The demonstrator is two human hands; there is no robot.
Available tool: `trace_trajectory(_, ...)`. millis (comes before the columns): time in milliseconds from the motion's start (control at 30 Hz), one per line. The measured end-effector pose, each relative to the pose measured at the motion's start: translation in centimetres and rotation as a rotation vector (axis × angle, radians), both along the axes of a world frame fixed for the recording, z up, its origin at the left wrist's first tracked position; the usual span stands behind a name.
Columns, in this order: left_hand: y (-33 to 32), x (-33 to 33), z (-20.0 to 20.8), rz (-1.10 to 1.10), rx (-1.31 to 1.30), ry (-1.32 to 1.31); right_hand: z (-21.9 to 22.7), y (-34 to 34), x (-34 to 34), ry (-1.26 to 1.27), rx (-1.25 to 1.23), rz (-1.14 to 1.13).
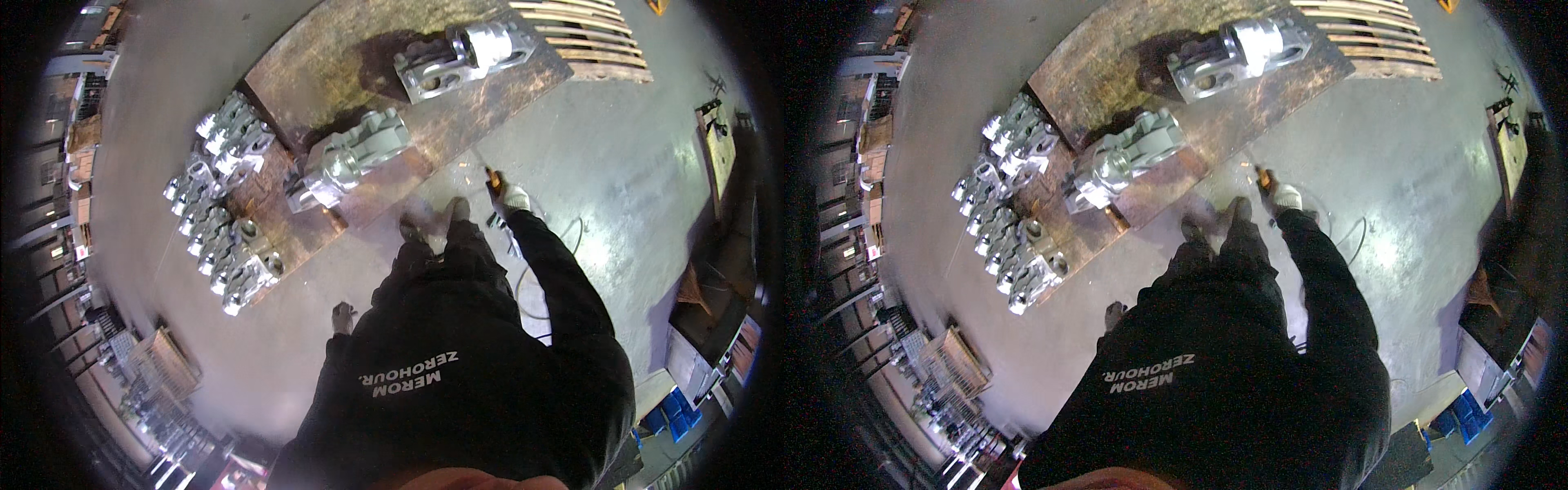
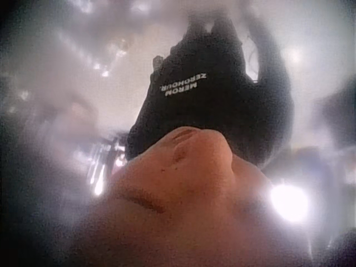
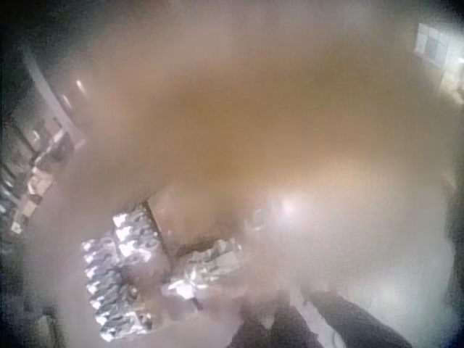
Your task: The person smooths and cleans metal castings using a sanding block and a pneumatic air gun. They handle each casting one at a time, sanding edges and blowing away debris before placing the finished pieces on a wooden pallet.
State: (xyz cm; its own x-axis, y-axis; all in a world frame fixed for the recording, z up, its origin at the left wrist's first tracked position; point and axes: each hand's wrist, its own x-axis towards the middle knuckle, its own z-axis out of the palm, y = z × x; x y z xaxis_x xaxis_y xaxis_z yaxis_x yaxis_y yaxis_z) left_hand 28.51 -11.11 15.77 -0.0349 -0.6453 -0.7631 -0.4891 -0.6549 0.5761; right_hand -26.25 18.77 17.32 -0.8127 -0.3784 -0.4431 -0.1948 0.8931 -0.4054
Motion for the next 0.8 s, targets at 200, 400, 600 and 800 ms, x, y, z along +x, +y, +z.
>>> trace_trajectory(200,0.8,-6.4,3.0,-0.101,-0.097,0.060,-3.8,7.6,6.6,-0.019,-0.068,0.195)
trace_trajectory(400,3.0,-12.5,3.8,-0.351,-0.202,0.155,-6.9,12.3,9.8,-0.069,0.019,-0.033)
trace_trajectory(600,4.0,-12.4,2.3,-0.376,-0.134,0.155,-10.6,19.0,7.0,0.155,0.009,-0.516)
trace_trajectory(800,4.1,-11.1,-0.9,-0.481,-0.038,0.045,-11.2,24.3,7.3,-0.417,-0.384,-0.555)
